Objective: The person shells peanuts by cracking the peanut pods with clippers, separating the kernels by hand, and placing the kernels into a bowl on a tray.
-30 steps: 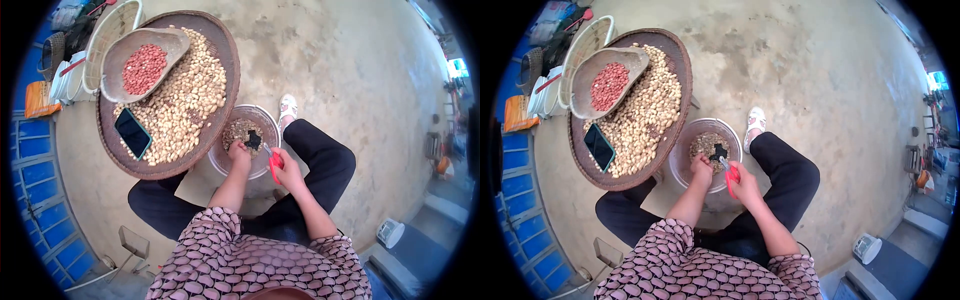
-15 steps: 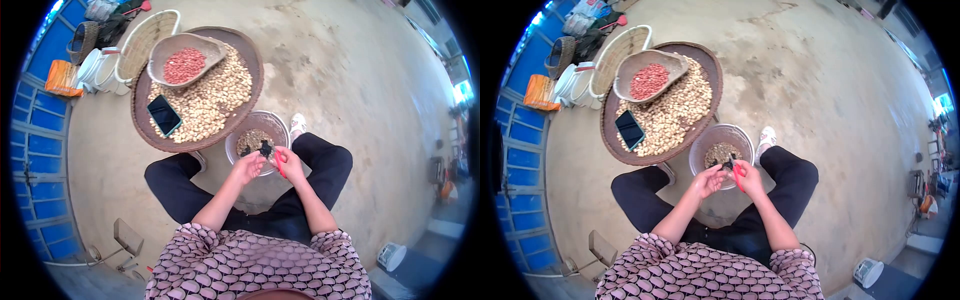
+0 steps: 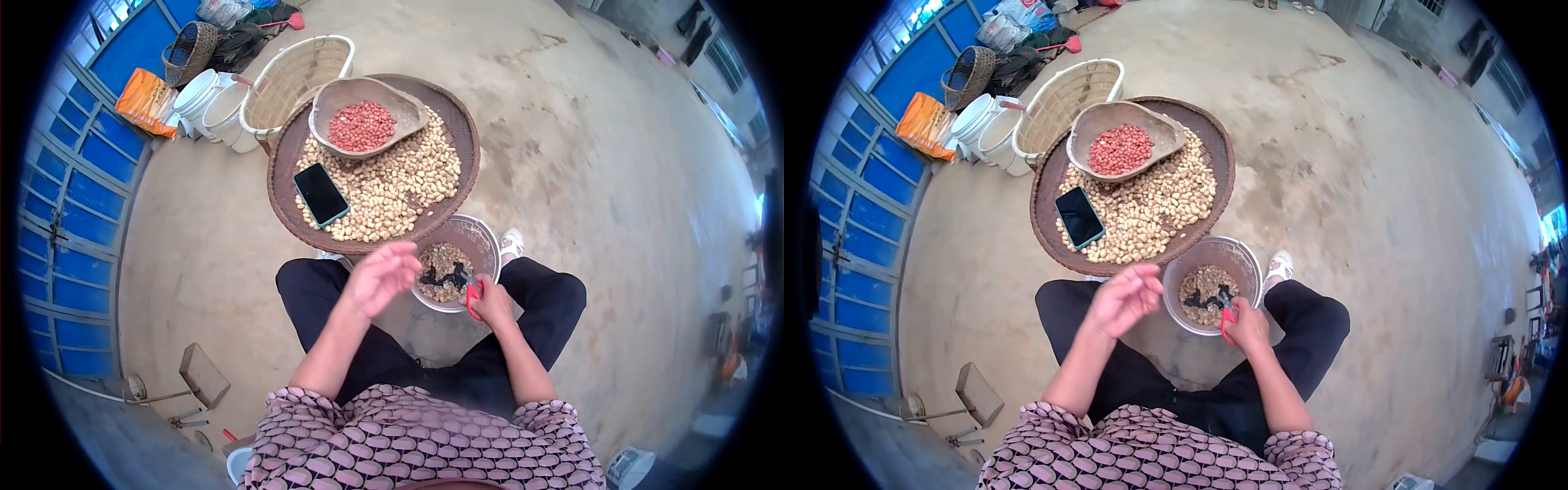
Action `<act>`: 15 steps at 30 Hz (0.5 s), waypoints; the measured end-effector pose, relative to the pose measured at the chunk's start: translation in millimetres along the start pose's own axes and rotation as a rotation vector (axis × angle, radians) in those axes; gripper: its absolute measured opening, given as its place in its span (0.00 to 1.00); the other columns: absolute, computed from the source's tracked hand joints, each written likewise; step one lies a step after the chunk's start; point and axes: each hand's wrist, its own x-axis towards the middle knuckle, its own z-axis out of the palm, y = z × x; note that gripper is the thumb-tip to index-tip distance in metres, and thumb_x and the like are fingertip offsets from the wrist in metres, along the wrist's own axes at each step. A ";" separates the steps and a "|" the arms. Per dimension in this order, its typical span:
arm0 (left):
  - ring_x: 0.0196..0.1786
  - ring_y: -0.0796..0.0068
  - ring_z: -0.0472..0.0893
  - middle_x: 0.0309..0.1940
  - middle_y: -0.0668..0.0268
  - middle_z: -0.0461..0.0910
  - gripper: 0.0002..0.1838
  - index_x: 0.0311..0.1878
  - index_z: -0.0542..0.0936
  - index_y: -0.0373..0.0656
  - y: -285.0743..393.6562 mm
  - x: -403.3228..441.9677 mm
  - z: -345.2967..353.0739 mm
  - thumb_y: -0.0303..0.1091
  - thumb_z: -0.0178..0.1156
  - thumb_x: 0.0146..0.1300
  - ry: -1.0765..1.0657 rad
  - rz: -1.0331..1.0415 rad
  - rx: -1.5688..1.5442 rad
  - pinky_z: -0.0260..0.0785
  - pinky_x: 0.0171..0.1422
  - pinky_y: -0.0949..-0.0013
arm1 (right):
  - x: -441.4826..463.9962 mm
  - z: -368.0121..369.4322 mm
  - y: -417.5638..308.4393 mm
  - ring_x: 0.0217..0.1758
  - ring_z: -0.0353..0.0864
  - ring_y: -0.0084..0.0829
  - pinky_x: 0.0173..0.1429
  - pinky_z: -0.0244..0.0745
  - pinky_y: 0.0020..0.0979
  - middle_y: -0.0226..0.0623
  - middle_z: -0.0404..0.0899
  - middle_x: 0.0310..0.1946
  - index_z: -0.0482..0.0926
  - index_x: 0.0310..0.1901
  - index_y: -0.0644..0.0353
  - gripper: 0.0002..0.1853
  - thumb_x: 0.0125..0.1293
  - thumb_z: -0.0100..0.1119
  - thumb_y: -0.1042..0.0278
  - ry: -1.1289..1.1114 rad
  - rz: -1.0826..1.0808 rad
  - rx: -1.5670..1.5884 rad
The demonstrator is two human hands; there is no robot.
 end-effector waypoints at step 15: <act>0.34 0.70 0.76 0.30 0.60 0.74 0.14 0.38 0.77 0.40 46.2 122.6 -30.8 0.21 0.57 0.44 0.090 0.113 1.843 0.69 0.37 0.70 | 4.3 15.9 -4.7 0.39 0.77 0.42 0.43 0.70 0.38 0.42 0.78 0.34 0.73 0.46 0.50 0.22 0.48 0.62 0.55 -0.284 0.032 0.063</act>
